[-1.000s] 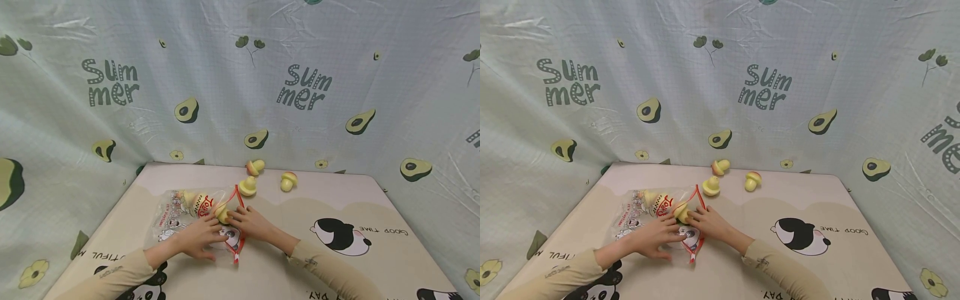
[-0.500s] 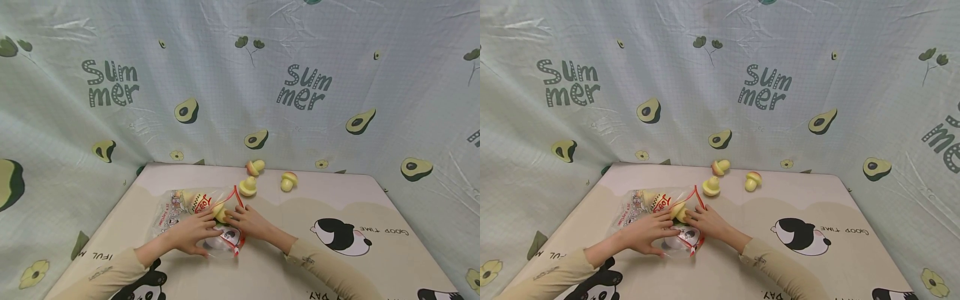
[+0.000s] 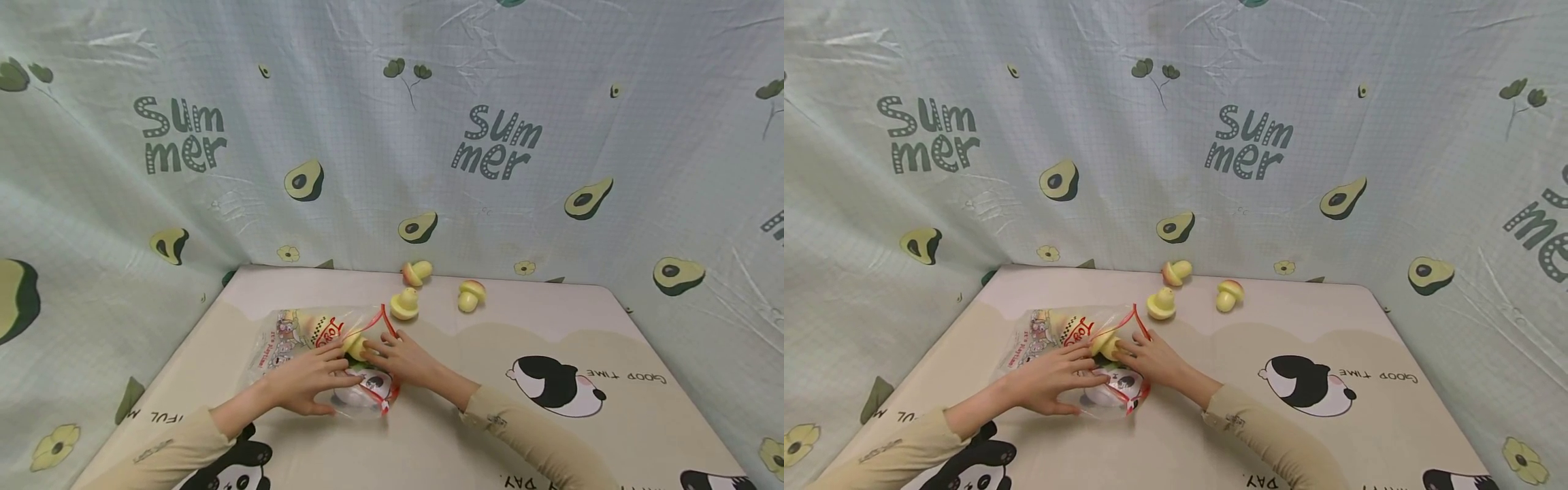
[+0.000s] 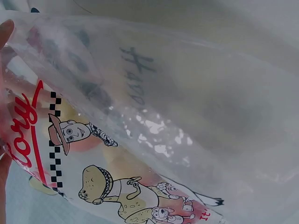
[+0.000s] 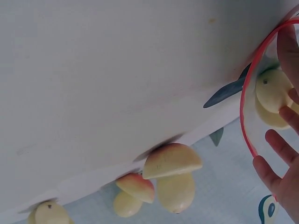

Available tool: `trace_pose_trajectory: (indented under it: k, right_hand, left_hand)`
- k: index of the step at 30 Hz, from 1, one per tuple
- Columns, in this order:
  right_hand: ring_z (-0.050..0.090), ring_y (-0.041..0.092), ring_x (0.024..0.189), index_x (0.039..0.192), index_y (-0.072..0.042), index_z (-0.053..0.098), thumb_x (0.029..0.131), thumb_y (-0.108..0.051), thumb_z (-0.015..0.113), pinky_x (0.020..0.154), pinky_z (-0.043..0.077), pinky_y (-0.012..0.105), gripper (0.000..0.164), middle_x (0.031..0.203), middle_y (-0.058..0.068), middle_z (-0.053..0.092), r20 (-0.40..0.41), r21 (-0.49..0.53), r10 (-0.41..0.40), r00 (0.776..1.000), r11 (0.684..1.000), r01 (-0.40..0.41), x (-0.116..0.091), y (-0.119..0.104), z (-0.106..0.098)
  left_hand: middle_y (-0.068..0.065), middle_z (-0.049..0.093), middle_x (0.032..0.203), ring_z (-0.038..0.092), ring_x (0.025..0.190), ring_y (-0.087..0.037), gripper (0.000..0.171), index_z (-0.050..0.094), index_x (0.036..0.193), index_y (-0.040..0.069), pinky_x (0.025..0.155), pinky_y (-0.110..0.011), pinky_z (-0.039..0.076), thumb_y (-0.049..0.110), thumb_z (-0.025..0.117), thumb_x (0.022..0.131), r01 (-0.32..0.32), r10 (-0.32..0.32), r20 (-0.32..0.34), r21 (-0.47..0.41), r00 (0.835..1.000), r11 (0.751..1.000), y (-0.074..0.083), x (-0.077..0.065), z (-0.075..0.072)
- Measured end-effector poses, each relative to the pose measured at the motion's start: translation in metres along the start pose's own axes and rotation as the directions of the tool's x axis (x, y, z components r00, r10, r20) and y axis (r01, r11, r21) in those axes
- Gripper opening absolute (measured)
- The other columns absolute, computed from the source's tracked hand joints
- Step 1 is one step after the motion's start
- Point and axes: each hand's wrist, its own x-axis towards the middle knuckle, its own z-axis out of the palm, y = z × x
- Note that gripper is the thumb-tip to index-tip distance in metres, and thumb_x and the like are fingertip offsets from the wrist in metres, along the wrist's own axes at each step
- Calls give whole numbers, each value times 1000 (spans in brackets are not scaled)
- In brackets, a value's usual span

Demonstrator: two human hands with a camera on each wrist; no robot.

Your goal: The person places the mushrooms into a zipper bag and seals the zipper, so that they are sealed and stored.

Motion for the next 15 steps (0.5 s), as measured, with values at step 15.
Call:
trace_pose_trajectory:
  k: [15]
  right_hand:
    - [45, 14, 108, 131, -26, 40, 71, -38, 70, 90, 43, 37, 68, 139, -10, 38, 1, -33, 9, 1000, 999, -9, 4, 0, 2]
  left_hand:
    - [2, 58, 96, 51, 102, -20, 54, 57, 115, 22, 100, -42, 35, 53, 62, 71, -5, 5, -31, 20, 1000, 1000, -4, 0, 2]
